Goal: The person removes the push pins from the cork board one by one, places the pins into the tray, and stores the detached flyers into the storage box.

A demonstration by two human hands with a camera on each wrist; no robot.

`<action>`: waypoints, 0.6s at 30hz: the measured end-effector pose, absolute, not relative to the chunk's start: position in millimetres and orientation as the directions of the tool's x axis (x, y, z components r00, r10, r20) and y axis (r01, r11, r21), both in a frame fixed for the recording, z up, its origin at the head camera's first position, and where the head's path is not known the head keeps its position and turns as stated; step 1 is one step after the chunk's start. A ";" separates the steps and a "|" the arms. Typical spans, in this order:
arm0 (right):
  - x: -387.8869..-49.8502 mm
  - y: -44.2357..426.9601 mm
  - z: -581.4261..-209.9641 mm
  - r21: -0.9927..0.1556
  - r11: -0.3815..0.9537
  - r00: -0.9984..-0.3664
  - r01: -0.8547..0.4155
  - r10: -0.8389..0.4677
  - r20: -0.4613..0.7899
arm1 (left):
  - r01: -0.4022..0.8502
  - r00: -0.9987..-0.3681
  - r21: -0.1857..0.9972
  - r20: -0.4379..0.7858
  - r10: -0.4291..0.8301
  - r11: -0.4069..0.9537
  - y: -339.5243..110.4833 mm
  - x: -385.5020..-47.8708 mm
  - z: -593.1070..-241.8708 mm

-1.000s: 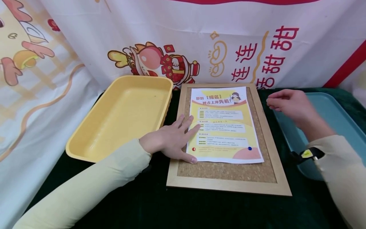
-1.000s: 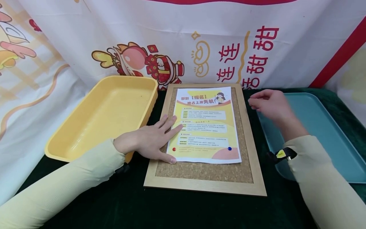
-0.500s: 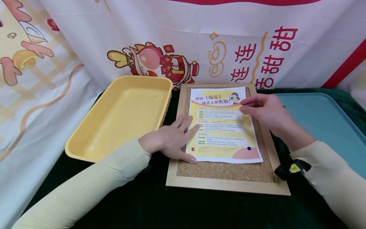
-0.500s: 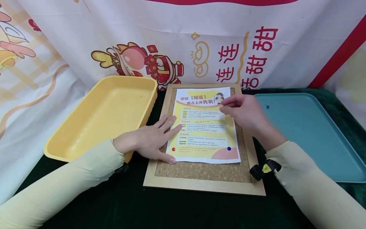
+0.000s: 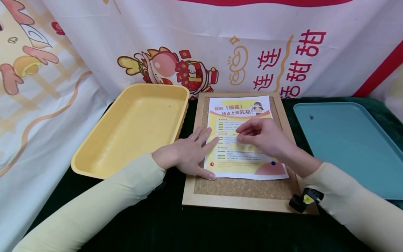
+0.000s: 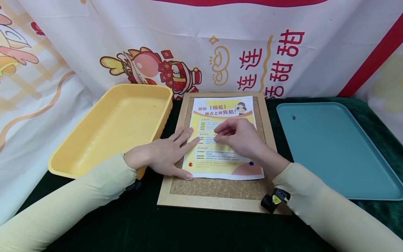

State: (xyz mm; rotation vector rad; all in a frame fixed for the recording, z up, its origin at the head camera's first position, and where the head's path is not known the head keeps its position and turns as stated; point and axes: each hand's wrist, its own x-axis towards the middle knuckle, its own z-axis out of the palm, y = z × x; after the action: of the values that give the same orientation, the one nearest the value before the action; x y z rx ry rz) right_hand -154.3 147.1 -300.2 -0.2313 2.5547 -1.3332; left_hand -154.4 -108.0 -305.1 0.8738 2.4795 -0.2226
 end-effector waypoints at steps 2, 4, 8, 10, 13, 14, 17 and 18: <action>-152.2 141.5 -301.0 -0.825 0.565 -0.950 -0.019 -0.269 -0.162 | 0.623 -0.671 0.012 -0.506 0.542 0.782 -108.1 -154.6 -304.8; -150.6 136.5 -301.9 -0.819 0.574 -0.944 -0.023 -0.283 -0.172 | 0.621 -0.672 0.012 -0.506 0.541 0.783 -108.0 -154.6 -304.6; -147.8 128.5 -306.4 -0.819 0.573 -0.929 -0.041 -0.324 -0.180 | 0.625 -0.671 0.006 -0.507 0.541 0.780 -107.6 -154.7 -304.9; -146.7 125.0 -309.9 -0.820 0.569 -0.921 -0.059 -0.347 -0.175 | 0.626 -0.671 0.002 -0.508 0.541 0.779 -107.5 -154.9 -305.1; -145.1 119.7 -314.8 -0.819 0.567 -0.908 -0.090 -0.384 -0.166 | 0.626 -0.671 -0.001 -0.511 0.537 0.780 -107.4 -155.4 -305.4; -144.7 118.2 -316.3 -0.818 0.567 -0.904 -0.096 -0.393 -0.167 | 0.624 -0.672 -0.002 -0.512 0.536 0.781 -107.3 -155.5 -305.3; -143.0 112.8 -319.8 -0.813 0.574 -0.894 -0.103 -0.412 -0.178 | 0.622 -0.672 -0.004 -0.515 0.532 0.783 -107.0 -155.6 -305.1; -142.4 111.1 -320.8 -0.812 0.574 -0.889 -0.103 -0.420 -0.183 | 0.622 -0.672 -0.005 -0.516 0.531 0.783 -107.0 -155.5 -305.0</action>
State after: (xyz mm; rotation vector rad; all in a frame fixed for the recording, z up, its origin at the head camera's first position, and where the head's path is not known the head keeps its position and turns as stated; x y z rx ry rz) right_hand -142.4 111.1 -320.8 -0.4253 2.4523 -1.2320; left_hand -155.5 -107.0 -305.0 0.8615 2.4744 -0.2466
